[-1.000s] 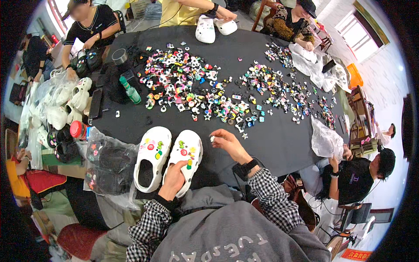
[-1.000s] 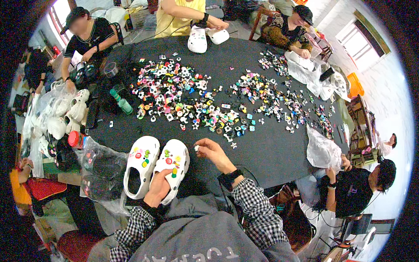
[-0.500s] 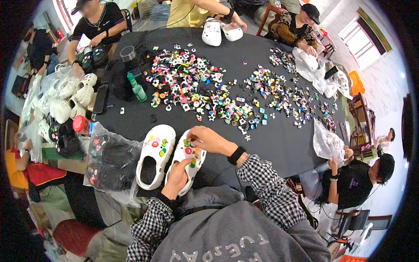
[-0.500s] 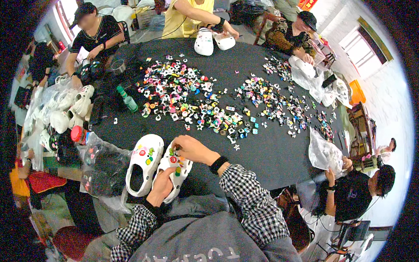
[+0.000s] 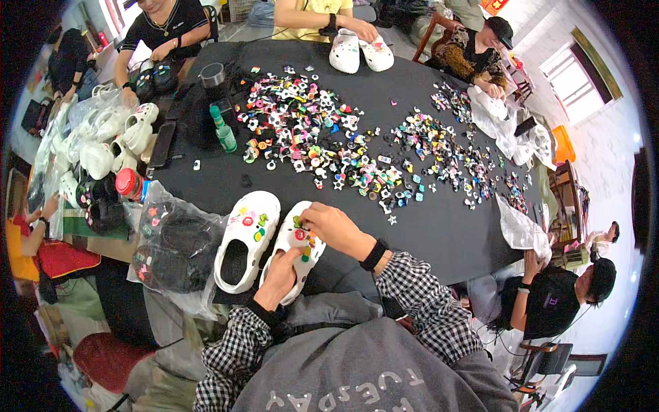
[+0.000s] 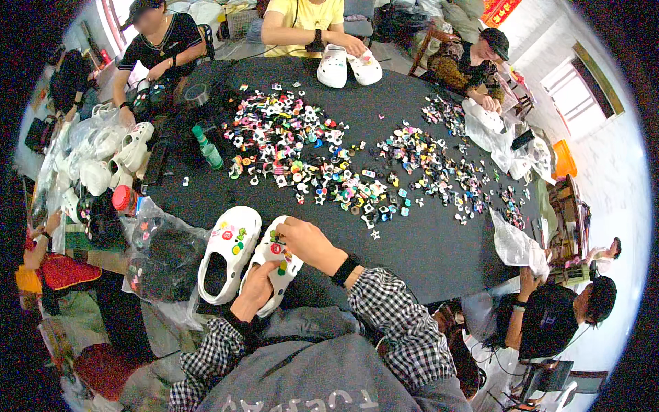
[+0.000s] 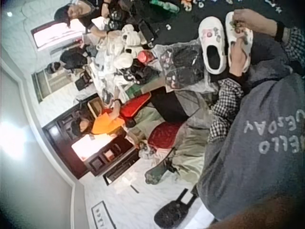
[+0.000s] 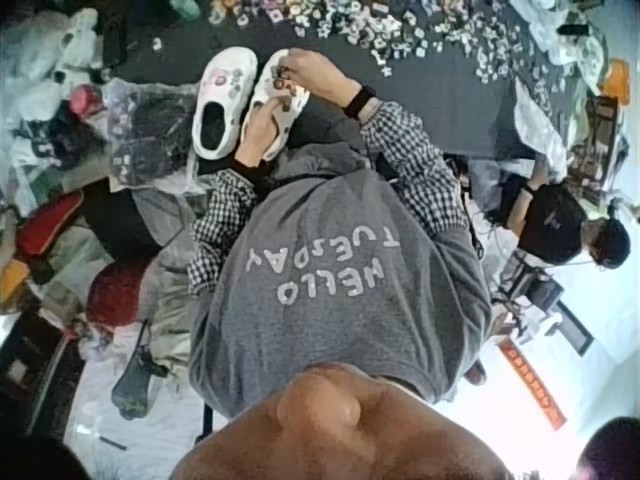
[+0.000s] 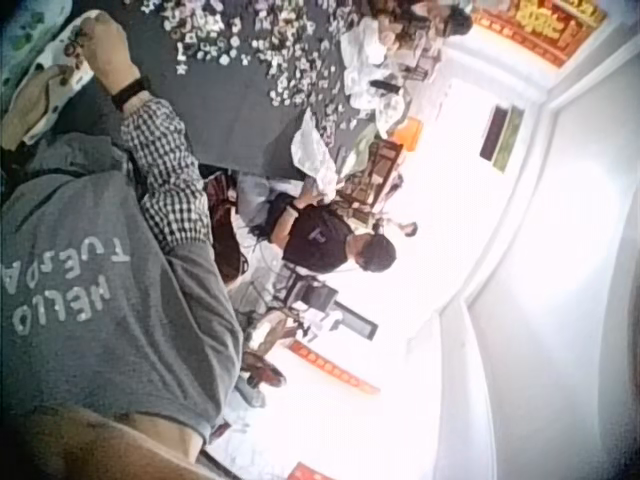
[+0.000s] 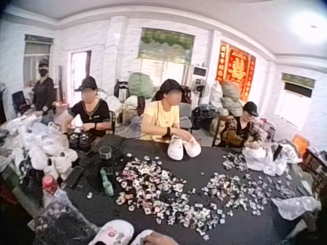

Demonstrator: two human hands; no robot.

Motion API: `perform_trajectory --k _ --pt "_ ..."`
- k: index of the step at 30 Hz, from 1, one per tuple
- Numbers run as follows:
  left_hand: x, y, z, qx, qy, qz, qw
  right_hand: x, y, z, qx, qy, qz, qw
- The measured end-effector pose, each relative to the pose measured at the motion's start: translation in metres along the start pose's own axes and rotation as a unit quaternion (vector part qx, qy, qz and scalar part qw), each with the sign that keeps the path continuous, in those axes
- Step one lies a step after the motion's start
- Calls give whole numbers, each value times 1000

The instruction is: The recorder is attaching decorative charms to clogs at a manufacturing work table.

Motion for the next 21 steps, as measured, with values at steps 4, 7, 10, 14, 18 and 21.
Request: perform_trajectory --k 4,7,10,14,18,21 --pt "-2 0 0 7 5 0 1000 8 -4 -2 -7 -19 8 1000" --pt "-3 -1 0 5 -5 0 1000 11 -10 -9 11 -29 5 1000" --pt "-3 -2 3 -29 0 24 999 9 -12 -20 42 -62 -3 997" --pt "-4 6 9 -13 -9 32 999 7 -13 -29 90 -122 -25 988" --pt "-7 8 10 -7 -10 29 1000 0 -7 -27 95 -131 -73 984" --pt "-7 5 11 -10 -8 20 1000 2 -7 -24 95 -141 -83 982"
Point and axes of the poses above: each hand's wrist, its own z-axis away from the middle knuckle, its own y-axis out of the palm, x = y × z, the point moved 6 cm from there along -z, towards the middle knuckle, and after that the axes turned 11 degrees about -y, right-handed, at the moved point
